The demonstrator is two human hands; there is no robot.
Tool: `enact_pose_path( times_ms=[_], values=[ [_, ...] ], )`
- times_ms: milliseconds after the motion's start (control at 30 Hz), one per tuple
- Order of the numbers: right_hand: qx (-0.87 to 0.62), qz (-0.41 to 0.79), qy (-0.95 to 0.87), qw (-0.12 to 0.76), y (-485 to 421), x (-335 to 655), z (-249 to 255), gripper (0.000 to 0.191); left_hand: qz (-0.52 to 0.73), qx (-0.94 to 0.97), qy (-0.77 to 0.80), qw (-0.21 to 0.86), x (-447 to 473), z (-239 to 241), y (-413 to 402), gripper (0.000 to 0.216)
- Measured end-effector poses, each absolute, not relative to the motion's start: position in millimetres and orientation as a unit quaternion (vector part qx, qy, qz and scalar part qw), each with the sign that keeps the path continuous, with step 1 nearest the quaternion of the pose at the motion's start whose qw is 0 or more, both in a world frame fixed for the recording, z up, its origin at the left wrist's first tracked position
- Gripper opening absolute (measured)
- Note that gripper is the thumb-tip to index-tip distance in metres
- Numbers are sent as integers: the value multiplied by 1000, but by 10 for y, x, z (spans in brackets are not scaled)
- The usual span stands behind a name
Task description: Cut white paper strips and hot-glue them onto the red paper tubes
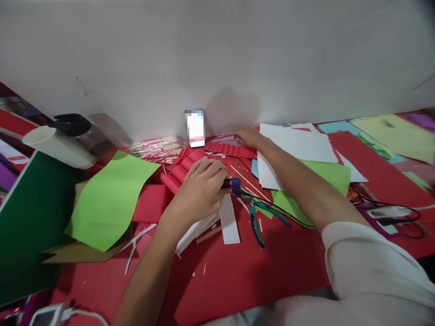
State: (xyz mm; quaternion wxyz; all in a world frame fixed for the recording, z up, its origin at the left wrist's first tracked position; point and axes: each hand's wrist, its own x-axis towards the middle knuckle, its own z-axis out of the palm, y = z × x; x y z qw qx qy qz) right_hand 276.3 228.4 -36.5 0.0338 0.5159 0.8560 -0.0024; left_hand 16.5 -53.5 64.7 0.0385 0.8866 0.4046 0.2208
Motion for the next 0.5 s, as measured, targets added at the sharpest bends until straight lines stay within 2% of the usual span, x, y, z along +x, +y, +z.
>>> enact_pose_path(
  times_ms=[267, 500],
  values=[
    [499, -21, 866, -8, 2244, 2822, -390, 28, 219, 887, 405, 37, 160, 662, -528, 11],
    [489, -49, 862, -127, 2140, 2471, -190, 42, 201, 888, 411, 40, 164, 693, -528, 13]
  ],
)
